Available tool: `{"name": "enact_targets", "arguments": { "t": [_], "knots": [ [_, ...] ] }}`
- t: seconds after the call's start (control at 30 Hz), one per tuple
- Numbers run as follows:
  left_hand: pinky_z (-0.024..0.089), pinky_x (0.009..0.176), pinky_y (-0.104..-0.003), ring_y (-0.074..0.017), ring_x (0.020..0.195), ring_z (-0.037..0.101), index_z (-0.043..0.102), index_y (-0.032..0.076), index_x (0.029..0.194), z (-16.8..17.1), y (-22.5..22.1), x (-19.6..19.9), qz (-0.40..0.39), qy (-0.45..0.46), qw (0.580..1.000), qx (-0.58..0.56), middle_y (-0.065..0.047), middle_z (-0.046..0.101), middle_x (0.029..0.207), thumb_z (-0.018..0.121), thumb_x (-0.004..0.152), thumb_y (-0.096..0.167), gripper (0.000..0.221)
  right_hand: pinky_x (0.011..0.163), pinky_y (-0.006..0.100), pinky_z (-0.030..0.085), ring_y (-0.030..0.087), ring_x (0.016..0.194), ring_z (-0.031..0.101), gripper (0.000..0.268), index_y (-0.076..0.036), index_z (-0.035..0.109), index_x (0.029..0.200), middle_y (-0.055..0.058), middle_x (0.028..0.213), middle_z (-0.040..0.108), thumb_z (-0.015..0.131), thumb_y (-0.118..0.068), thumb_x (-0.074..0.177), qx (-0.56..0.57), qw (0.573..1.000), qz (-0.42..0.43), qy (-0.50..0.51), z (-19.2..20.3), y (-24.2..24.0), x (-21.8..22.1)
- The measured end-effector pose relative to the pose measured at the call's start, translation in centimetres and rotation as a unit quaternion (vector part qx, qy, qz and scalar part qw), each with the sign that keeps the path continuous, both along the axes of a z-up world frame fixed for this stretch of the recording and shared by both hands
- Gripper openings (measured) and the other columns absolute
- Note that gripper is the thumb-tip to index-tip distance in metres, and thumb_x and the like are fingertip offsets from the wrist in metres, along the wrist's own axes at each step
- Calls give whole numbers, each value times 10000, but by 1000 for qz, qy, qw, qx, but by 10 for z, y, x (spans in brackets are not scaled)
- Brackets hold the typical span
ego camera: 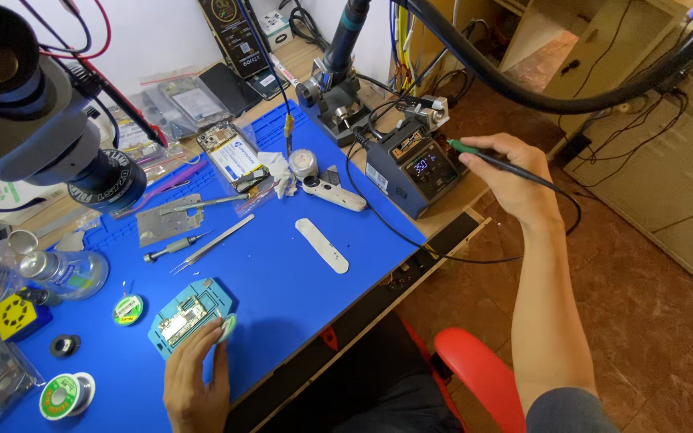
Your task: The person applies a soldering iron to a circuit board held in a blue fixture, then reaches into a drawer to retrieve a small screwdriver and other components.
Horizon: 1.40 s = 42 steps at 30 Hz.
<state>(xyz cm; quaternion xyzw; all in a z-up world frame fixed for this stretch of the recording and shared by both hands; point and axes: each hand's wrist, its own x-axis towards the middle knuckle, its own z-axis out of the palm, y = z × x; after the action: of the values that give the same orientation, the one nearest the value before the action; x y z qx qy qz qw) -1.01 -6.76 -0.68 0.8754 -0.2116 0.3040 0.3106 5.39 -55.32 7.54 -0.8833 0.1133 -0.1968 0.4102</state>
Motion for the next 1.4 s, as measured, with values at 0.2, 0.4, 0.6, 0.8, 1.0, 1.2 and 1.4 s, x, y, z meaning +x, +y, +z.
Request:
{"name": "enact_targets", "arguments": {
  "t": [0.2,0.4,0.6,0.8,1.0,1.2,1.4],
  "knots": [
    [574,1067,-412,-290,1198,727,701,11,1199,-6,4,0,11,11,1000,-12,-148,758,1243,724,952,-75,263,1018,304,439,171,1113,645,221,-131,804,1192,50,1146,744,770,-132,973,-48,997,62,20,6,-20,3],
    [585,1034,-409,-302,1183,729,708,3,1193,-3,4,-1,19,25,999,-15,-161,761,1227,731,942,-64,261,980,299,449,170,1083,656,219,-124,806,1191,56,1140,768,773,-162,978,-65,996,60,20,-5,-24,13],
    [565,1056,-414,-293,1180,730,690,14,1214,-4,4,-1,15,11,1000,-1,-146,754,1252,713,976,-81,258,1000,300,440,174,1111,663,243,-144,796,1224,68,1192,764,750,-228,1001,-85,994,60,22,-7,-18,18],
    [576,1054,-422,-298,1193,728,692,10,1224,-5,4,-1,15,25,1000,-2,-155,755,1251,729,956,-72,283,821,229,527,74,847,689,132,-83,792,1046,37,935,779,688,-164,1059,83,996,-24,-16,-28,-10,30],
    [578,1022,-405,-281,1150,738,704,23,1193,-2,3,-1,18,21,1000,-10,-136,764,1229,725,958,-52,247,627,180,503,85,688,684,192,-72,797,1021,32,882,759,635,-166,1058,273,952,-124,-61,-46,-16,44],
    [575,1039,-408,-286,1190,729,706,31,1207,-3,4,-3,29,41,999,-13,-139,764,1242,730,947,-28,268,644,155,486,74,721,703,183,-63,788,1056,52,917,775,643,-163,1107,241,959,-116,-90,-51,-20,37],
    [590,1018,-396,-278,1168,743,712,25,1178,-4,1,-1,29,12,999,-8,-146,774,1214,744,943,-39,246,753,219,571,65,831,692,226,-100,822,938,27,814,764,618,-172,1002,167,973,-160,-3,-16,2,27]
  ]
}}
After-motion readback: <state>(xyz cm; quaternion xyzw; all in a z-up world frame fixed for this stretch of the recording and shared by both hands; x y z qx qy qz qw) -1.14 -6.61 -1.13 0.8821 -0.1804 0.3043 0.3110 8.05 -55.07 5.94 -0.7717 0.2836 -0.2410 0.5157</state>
